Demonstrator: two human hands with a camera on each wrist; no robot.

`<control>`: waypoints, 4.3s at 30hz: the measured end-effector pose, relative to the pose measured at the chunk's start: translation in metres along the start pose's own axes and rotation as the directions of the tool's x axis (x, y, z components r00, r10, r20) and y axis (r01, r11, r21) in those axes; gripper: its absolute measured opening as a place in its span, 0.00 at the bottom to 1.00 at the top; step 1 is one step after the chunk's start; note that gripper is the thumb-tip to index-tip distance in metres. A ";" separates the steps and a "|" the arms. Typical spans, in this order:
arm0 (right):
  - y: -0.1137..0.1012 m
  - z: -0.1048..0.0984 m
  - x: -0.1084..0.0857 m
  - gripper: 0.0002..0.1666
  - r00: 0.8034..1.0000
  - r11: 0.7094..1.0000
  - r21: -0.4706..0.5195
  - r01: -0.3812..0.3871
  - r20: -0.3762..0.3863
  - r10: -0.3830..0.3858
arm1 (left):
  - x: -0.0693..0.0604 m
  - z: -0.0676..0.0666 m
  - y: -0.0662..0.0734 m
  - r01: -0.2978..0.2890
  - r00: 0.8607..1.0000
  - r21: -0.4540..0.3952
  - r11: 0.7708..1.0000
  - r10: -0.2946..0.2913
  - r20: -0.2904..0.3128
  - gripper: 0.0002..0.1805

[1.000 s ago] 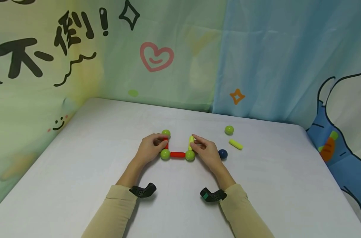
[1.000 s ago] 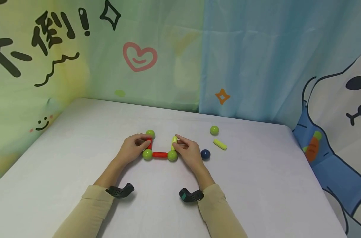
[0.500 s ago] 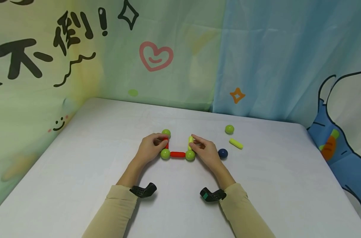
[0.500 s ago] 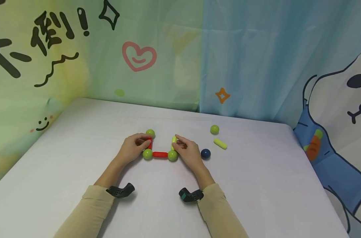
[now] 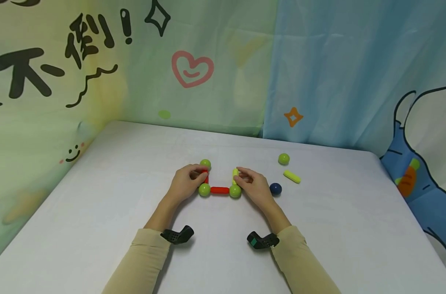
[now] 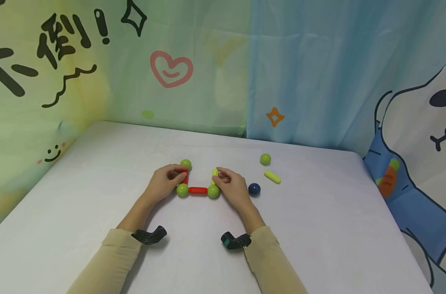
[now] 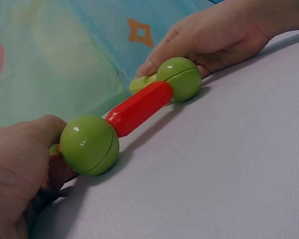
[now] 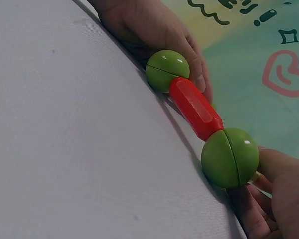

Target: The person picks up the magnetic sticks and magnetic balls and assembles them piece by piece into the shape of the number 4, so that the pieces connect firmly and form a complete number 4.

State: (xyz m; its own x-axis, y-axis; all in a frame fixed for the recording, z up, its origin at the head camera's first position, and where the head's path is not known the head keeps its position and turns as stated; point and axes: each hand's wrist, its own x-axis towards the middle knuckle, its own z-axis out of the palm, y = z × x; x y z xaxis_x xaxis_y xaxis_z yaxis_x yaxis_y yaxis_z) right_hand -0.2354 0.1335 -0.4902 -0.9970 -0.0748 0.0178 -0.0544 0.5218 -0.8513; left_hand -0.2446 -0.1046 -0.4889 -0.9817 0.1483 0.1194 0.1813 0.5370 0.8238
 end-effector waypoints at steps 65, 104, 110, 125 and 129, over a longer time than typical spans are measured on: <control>-0.007 -0.003 -0.003 0.20 0.999 0.999 -0.027 -0.025 -0.022 0.024 | 0.001 -0.001 0.000 -0.005 1.000 0.017 1.000 0.005 0.003 0.14; 0.010 -0.135 -0.020 0.24 0.914 0.926 -0.376 0.043 0.390 0.116 | -0.001 0.002 -0.001 -0.005 1.000 -0.001 1.000 0.005 -0.021 0.14; 0.011 -0.132 -0.020 0.23 0.919 0.929 -0.370 0.031 0.377 0.119 | -0.001 0.002 -0.001 -0.014 1.000 0.007 1.000 0.014 -0.022 0.14; 0.019 -0.102 -0.006 0.23 0.976 0.942 -0.332 0.047 0.215 0.027 | 0.000 0.003 0.000 -0.015 1.000 -0.005 1.000 0.015 -0.023 0.13; 0.022 -0.088 0.001 0.23 0.988 0.944 -0.328 0.027 0.150 0.024 | 0.002 0.004 0.000 -0.021 1.000 -0.007 1.000 0.021 -0.022 0.13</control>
State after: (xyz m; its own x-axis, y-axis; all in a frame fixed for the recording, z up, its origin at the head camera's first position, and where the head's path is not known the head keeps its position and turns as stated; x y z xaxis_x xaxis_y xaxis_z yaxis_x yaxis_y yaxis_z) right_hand -0.2419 0.2199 -0.4630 -0.9786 -0.1889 -0.0814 -0.0961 0.7697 -0.6311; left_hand -0.2464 -0.1008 -0.4910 -0.9787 0.1412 0.1491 0.2018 0.5276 0.8252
